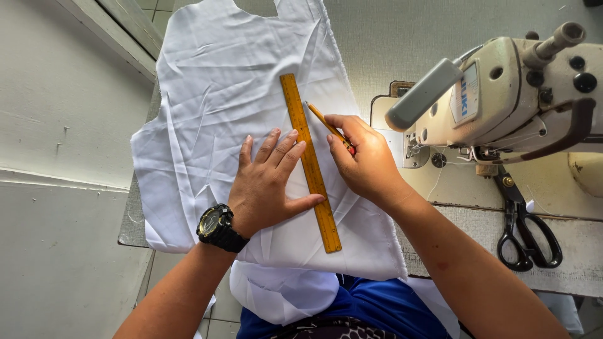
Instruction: Marking fabric with a ruler and pencil before cutting it with scissors on a sewing table.
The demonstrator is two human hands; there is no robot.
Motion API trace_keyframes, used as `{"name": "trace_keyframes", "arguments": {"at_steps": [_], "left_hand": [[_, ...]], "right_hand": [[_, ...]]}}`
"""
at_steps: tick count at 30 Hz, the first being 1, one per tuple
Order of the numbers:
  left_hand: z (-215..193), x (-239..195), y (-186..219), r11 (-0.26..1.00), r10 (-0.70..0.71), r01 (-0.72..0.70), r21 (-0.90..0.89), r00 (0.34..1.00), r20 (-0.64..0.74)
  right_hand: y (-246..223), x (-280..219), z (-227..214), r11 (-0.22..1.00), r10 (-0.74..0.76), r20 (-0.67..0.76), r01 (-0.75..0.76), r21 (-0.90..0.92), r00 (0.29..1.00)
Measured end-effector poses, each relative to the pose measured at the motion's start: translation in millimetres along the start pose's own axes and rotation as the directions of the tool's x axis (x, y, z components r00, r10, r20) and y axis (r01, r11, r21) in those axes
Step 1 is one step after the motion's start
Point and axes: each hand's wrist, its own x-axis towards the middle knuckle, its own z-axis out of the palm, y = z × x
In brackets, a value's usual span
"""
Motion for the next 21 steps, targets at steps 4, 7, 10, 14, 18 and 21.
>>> {"name": "trace_keyframes", "arguments": {"at_steps": [4, 7, 10, 14, 18, 21], "left_hand": [[1.4, -1.1, 0.1, 1.000, 0.002, -0.002, 0.005, 1.000, -0.015], [-0.6, -0.5, 0.4, 1.000, 0.003, -0.003, -0.007, 1.000, -0.007], [-0.7, 0.9, -3.1, 0.996, -0.015, 0.027, -0.081, 0.988, 0.156], [0.3, -0.2, -3.1, 0.997, -0.008, 0.019, -0.072, 0.988, 0.153], [1.2, 1.9, -3.0, 0.996, -0.022, 0.035, -0.083, 0.989, 0.144], [2.5, 1.8, -3.0, 0.997, -0.023, 0.034, -0.072, 0.988, 0.150]], "right_hand": [[0.2, 0.5, 0.8, 1.000, -0.010, 0.006, 0.010, -0.002, 1.000], [-1.0, 1.4, 1.2, 1.000, 0.020, 0.026, -0.019, -0.006, 0.999], [-8.5, 2.5, 0.3, 1.000, 0.005, 0.011, -0.005, 0.026, 1.000], [-3.3, 2.8, 3.0, 0.998, -0.060, -0.009, 0.060, -0.017, 0.998], [-1.6, 4.9, 3.4, 0.997, -0.056, 0.001, 0.056, -0.050, 0.998], [-6.9, -3.6, 0.6, 0.996, -0.029, 0.027, 0.031, -0.082, 0.999]]}}
